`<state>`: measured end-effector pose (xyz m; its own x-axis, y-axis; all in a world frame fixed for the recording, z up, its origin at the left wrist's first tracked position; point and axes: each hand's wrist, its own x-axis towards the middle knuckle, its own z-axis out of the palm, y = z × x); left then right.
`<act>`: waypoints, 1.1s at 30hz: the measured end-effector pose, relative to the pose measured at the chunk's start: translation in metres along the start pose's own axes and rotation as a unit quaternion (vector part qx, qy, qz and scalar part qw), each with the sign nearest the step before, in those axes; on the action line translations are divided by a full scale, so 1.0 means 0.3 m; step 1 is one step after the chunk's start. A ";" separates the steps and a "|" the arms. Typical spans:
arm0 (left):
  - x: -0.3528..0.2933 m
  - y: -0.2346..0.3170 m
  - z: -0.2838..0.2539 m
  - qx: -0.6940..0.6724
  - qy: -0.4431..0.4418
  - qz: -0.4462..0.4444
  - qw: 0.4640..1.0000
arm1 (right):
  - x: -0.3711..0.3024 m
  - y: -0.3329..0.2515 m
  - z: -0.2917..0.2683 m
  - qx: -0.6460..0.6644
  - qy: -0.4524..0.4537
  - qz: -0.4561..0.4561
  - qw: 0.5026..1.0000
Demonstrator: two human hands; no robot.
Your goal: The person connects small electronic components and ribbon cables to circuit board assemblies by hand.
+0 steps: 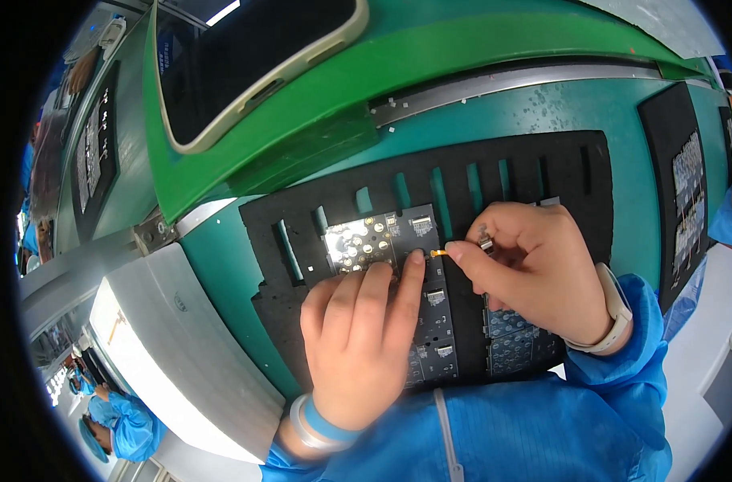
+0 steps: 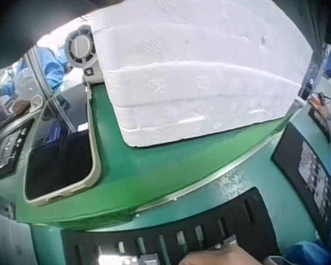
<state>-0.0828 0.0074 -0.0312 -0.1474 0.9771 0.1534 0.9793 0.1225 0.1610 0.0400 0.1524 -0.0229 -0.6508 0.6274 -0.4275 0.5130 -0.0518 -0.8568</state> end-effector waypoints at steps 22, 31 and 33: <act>0.001 0.002 -0.019 -0.070 -0.037 -0.007 0.997 | 0.010 -0.039 -0.033 0.078 -0.066 0.044 0.994; -0.232 -0.186 -0.437 -0.017 0.064 -0.205 0.977 | -0.014 -0.049 -0.060 0.070 -0.029 0.060 0.995; -0.253 -0.343 -0.439 0.119 0.131 -0.200 0.964 | -0.032 -0.053 -0.056 0.063 -0.009 0.052 0.997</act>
<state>-0.1906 -0.1021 0.0691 -0.5192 0.7697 0.3715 0.8364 0.5469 0.0359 0.0475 0.1603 -0.0005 -0.6092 0.5990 -0.5197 0.5037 -0.2140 -0.8370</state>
